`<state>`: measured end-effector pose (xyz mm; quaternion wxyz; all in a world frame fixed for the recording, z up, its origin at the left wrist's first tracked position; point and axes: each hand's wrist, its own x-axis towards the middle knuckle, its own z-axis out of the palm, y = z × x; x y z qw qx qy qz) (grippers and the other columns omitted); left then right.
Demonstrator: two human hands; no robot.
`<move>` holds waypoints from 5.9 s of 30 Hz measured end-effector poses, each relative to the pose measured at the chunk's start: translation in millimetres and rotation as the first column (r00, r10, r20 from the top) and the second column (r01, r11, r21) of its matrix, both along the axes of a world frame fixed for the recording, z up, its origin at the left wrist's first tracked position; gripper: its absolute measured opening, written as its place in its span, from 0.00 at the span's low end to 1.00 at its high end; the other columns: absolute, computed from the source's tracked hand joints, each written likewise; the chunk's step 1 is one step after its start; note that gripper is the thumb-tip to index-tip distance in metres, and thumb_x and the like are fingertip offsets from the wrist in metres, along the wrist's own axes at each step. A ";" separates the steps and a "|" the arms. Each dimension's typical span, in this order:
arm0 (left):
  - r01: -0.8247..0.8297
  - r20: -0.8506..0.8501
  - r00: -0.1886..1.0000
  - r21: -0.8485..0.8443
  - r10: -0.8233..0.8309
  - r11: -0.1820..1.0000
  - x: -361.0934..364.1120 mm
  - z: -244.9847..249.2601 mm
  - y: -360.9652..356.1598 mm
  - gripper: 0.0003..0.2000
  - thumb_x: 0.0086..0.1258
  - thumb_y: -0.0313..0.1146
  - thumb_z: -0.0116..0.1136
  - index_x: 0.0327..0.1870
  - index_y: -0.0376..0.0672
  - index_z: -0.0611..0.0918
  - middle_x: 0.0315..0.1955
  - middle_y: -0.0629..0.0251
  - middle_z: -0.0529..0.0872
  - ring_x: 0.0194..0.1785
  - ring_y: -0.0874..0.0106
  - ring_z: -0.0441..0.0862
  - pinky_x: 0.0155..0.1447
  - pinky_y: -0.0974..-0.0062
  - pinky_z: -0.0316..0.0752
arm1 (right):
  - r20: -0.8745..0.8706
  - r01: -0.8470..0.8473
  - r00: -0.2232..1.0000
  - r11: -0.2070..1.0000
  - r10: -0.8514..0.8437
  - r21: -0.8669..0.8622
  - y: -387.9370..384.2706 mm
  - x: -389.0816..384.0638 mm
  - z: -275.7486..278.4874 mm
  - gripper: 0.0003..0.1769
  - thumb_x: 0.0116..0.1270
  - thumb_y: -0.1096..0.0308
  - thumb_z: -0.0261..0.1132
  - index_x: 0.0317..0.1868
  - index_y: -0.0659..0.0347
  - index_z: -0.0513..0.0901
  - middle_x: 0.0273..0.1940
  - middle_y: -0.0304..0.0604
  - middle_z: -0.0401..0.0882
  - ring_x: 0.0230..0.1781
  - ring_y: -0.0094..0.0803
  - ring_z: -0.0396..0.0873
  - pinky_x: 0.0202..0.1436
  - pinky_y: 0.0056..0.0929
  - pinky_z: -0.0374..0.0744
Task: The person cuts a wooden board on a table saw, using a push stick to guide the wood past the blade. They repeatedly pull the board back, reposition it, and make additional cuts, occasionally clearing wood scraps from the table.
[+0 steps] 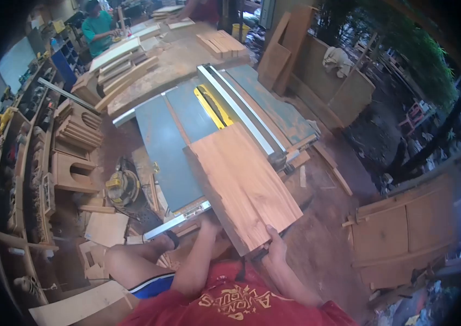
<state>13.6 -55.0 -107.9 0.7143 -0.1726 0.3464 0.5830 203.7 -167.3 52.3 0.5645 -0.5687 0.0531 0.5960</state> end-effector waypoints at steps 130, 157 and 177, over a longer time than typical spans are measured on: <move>0.584 -0.745 -0.578 -0.091 0.334 0.807 -30.4 133.1 24.6 0.53 0.57 0.55 0.78 0.78 0.29 0.63 0.77 0.23 0.52 0.76 0.33 0.63 0.78 0.46 0.63 | 0.858 -0.773 -0.054 0.522 0.511 -0.359 -35.4 128.4 152.7 0.38 0.67 0.80 0.51 0.80 0.62 0.64 0.35 0.47 0.85 0.22 0.25 0.78 0.25 0.27 0.75; 0.564 -0.778 -0.594 -0.221 0.205 0.796 -60.8 147.3 83.5 0.54 0.58 0.55 0.77 0.80 0.33 0.62 0.78 0.23 0.50 0.77 0.34 0.63 0.80 0.47 0.61 | 0.861 -0.713 -0.330 0.496 0.386 -0.496 70.4 113.3 181.4 0.27 0.69 0.82 0.60 0.69 0.67 0.77 0.51 0.63 0.87 0.47 0.53 0.89 0.54 0.36 0.82; 0.507 -0.671 -0.710 -0.280 0.212 0.815 -45.4 155.0 119.3 0.38 0.64 0.45 0.74 0.77 0.55 0.72 0.82 0.50 0.56 0.70 0.20 0.63 0.64 0.39 0.79 | 0.854 -0.714 -0.351 0.481 0.384 -0.509 110.1 96.1 179.1 0.27 0.71 0.81 0.60 0.70 0.66 0.77 0.50 0.62 0.86 0.43 0.44 0.88 0.53 0.35 0.82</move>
